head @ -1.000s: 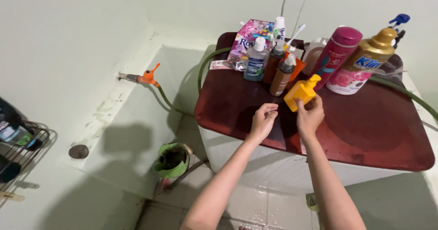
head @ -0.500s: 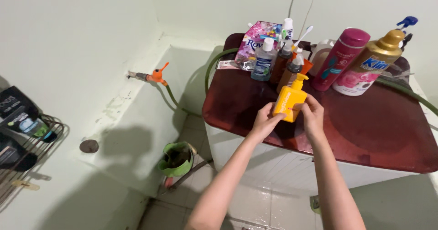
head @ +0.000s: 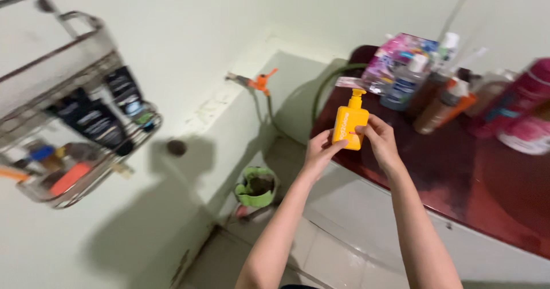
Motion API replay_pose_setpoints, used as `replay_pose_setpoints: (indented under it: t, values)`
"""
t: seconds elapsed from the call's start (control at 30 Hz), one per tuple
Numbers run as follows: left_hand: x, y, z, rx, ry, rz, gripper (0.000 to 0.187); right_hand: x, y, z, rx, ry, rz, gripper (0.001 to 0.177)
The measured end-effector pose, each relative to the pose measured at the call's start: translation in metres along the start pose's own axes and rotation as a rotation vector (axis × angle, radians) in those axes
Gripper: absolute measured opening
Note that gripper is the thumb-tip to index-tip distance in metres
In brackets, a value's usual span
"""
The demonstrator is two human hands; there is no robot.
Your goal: The person organizes toiletries by moving them from a cluttered sink counter onto a wall-mounted metal rack. They place bottles, tubes, a razor, toothbrushes, and a plastic cup onto the rack one by one.
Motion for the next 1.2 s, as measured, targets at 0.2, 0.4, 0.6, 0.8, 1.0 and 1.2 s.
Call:
replay_pose_setpoints:
  t: [0.2,0.4,0.6,0.8,1.0,1.2]
  values:
    - [0.096,-0.020,-0.048,0.062,0.022,-0.169,0.040,-0.103,0.032,-0.004,-0.038,0.069,0.156,0.038]
    - [0.178,-0.045,-0.092,-0.038,0.104,-0.259,0.040,-0.197,0.060,-0.012,0.022,0.125,0.308,0.042]
    - [0.248,-0.071,-0.111,-0.090,0.151,-0.408,0.042,-0.271,0.076,-0.032,0.055,0.087,0.410,0.040]
    - [0.279,-0.092,-0.154,-0.236,0.480,-0.637,0.039,-0.338,0.101,-0.022,0.159,0.218,0.339,0.026]
    - [0.261,-0.118,-0.249,-0.434,0.967,-0.897,0.029,-0.390,0.126,0.010,0.160,0.020,0.278,0.036]
    - [0.253,-0.114,-0.329,-0.747,1.410,-0.904,0.028,-0.442,0.161,0.012,0.149,0.004,0.231,0.039]
Point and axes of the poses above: each hand's wrist, its own y-axis towards the middle knuckle, its own x-axis out of the back of the hand, z = x × y, the point moved 3 cm from there along y, towards the middle knuckle
